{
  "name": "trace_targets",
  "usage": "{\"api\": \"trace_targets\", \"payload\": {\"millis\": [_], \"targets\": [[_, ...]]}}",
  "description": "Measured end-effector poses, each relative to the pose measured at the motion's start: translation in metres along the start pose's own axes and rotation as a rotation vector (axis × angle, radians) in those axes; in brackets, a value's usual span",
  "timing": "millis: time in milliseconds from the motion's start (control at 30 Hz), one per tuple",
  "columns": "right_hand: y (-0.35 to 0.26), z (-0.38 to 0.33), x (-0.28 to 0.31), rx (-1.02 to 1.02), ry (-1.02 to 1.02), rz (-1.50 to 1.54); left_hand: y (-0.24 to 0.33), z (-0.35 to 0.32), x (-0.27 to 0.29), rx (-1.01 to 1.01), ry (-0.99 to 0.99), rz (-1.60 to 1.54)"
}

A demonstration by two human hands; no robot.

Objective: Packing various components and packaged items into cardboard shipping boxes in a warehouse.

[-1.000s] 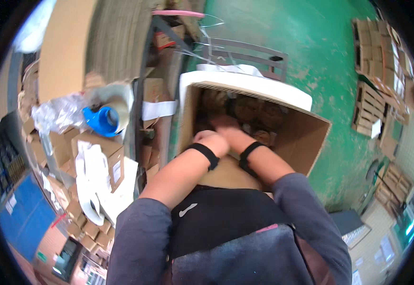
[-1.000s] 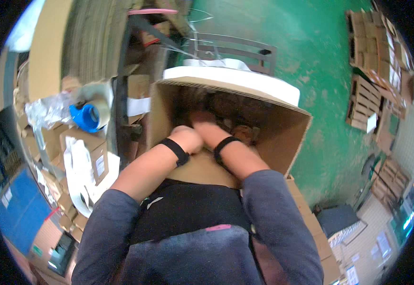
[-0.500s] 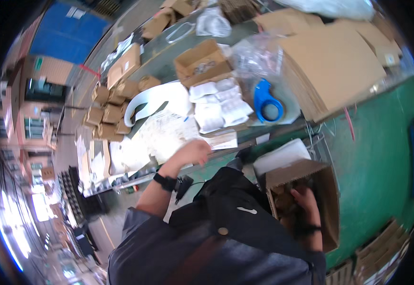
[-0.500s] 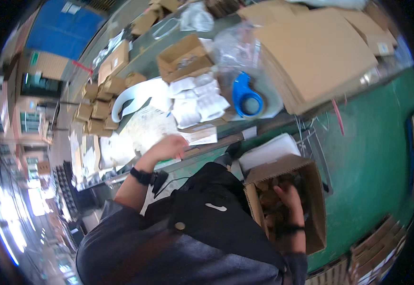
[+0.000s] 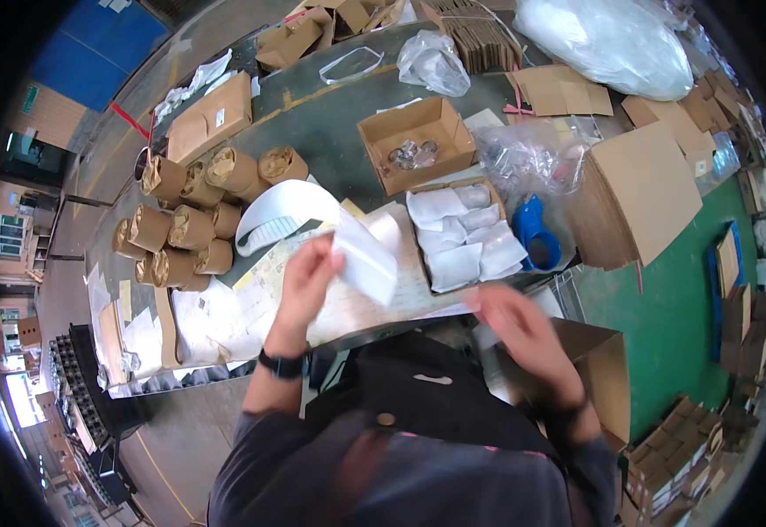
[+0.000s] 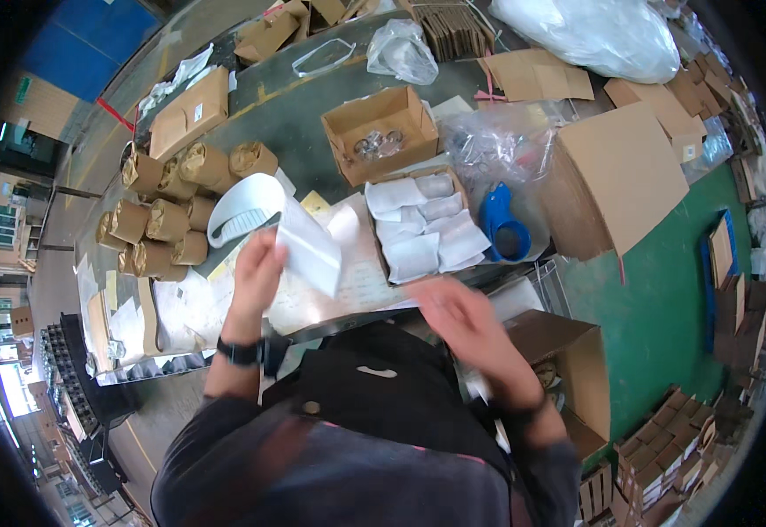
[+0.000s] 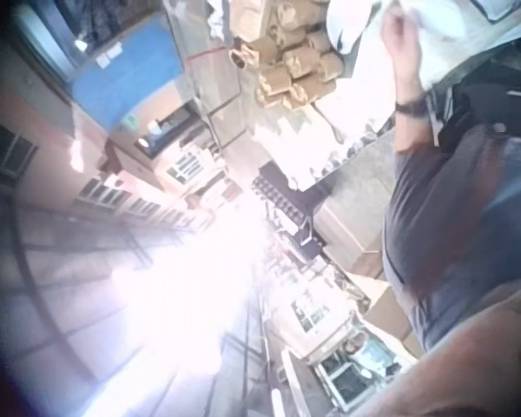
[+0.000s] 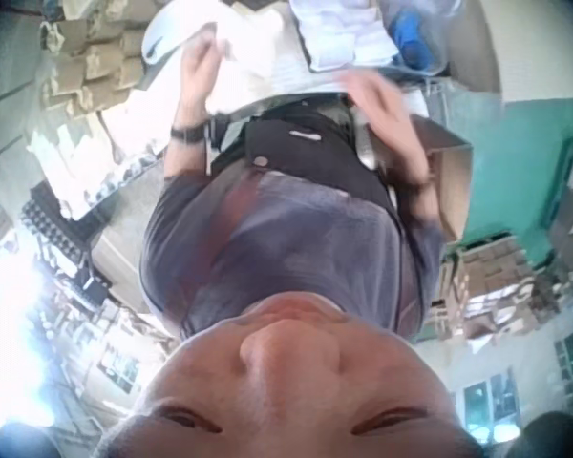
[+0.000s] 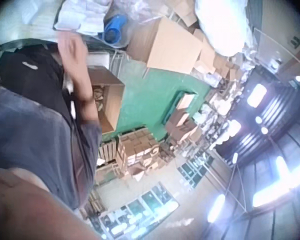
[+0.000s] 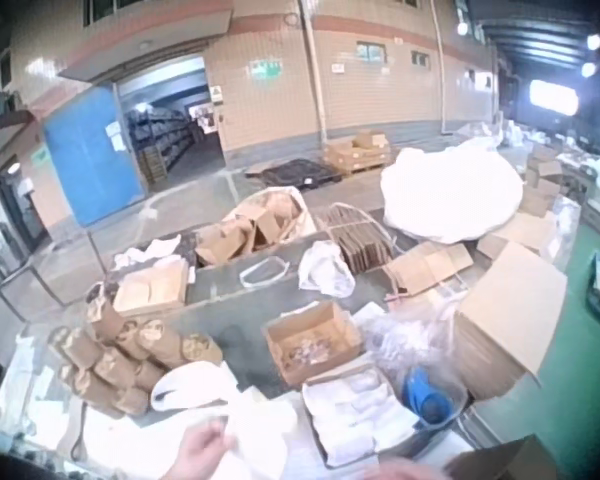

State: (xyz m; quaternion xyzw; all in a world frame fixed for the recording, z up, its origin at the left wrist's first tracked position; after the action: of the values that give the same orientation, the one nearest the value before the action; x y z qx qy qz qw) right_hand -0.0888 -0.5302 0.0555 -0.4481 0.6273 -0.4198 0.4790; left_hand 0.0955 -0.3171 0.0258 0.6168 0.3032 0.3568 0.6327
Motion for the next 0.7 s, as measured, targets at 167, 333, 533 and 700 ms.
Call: {"api": "trace_targets", "payload": {"millis": [167, 333, 533, 700], "targets": [[0.046, 0.086, -0.102, -0.204, -0.154, 0.37, 0.031, -0.061, -0.003, -0.082, 0.023, -0.216], [0.07, 0.061, -0.135, -0.571, -0.344, 0.572, 0.025, -0.083, 0.022, -0.133, 0.175, -0.122], [0.023, 0.048, -0.088, -0.066, -0.006, 0.479, 0.063, -0.096, -0.02, -0.315, 0.084, 0.087], [-0.038, -0.014, -0.067, 0.222, -0.117, -0.002, 0.1, -0.092, -0.069, -0.102, 0.011, -0.495]]}}
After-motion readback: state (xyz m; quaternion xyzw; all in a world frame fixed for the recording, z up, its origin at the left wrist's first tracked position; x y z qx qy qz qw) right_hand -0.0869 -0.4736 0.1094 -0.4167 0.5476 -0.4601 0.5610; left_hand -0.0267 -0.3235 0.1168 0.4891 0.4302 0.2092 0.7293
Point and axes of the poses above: each hand's wrist, its own z-axis towards the middle knuckle, its own x-axis out of the back of the hand, y = z × x, the point moved 10 cm from there along z, towards the middle knuckle, and after that the axes turned 6 degrees about z, right-handed, at the moved point
